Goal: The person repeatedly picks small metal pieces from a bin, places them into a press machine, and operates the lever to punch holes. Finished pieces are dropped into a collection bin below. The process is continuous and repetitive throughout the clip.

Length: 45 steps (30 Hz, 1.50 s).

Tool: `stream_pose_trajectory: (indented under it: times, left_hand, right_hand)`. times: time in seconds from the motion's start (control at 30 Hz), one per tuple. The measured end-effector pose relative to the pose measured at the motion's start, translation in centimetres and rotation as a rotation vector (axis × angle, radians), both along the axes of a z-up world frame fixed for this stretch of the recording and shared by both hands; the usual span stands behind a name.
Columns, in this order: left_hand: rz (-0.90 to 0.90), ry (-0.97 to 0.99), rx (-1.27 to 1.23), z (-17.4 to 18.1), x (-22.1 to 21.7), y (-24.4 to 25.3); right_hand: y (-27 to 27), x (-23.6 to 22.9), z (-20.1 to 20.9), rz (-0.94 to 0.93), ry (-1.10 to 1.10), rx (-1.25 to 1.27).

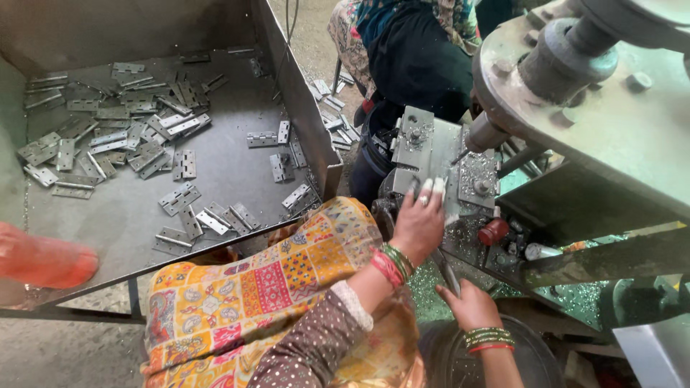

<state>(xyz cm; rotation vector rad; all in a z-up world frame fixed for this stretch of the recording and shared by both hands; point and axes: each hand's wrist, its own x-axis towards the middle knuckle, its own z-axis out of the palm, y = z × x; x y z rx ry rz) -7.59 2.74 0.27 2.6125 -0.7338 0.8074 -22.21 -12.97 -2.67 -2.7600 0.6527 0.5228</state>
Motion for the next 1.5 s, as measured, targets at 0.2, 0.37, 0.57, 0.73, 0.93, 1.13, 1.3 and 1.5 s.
stream_pose_trajectory:
  times: [0.2, 0.37, 0.57, 0.73, 0.93, 1.13, 1.3, 1.5]
  left_hand:
    - [-0.038, 0.136, -0.080, -0.1, 2.8, -1.5]
    - [-0.029, 0.214, -0.023, 0.5, 4.7, -2.0]
    - [0.041, 0.123, 0.033, 0.7, 4.5, -1.7]
    - [0.015, 0.307, 0.062, 0.8, 7.4, -3.2]
    - [-0.028, 0.198, 0.001, -0.3, 5.4, -2.4]
    - [-0.050, 0.294, 0.056, -0.6, 6.2, -2.5]
    - [-0.042, 0.208, -0.075, 0.0, 8.3, -2.8]
    - [-0.078, 0.265, -0.018, 0.0, 7.2, -2.0]
  right_hand:
    - [-1.6, -1.0, -3.4, -0.011, -0.044, 0.043]
    - [0.9, -3.8, -10.4, -0.117, -0.208, 0.064]
    - [-1.6, -2.0, -9.1, -0.090, -0.073, 0.100]
    - [-3.2, -1.9, -7.8, -0.036, -0.041, 0.036]
    - [0.3, -4.3, -11.6, -0.155, -0.218, 0.032]
    - [-3.4, -1.2, -6.4, 0.064, -0.052, -0.045]
    - [0.0, -2.8, -5.8, -0.085, -0.143, 0.063]
    - [-0.2, -1.5, -4.9, -0.065, -0.069, 0.076]
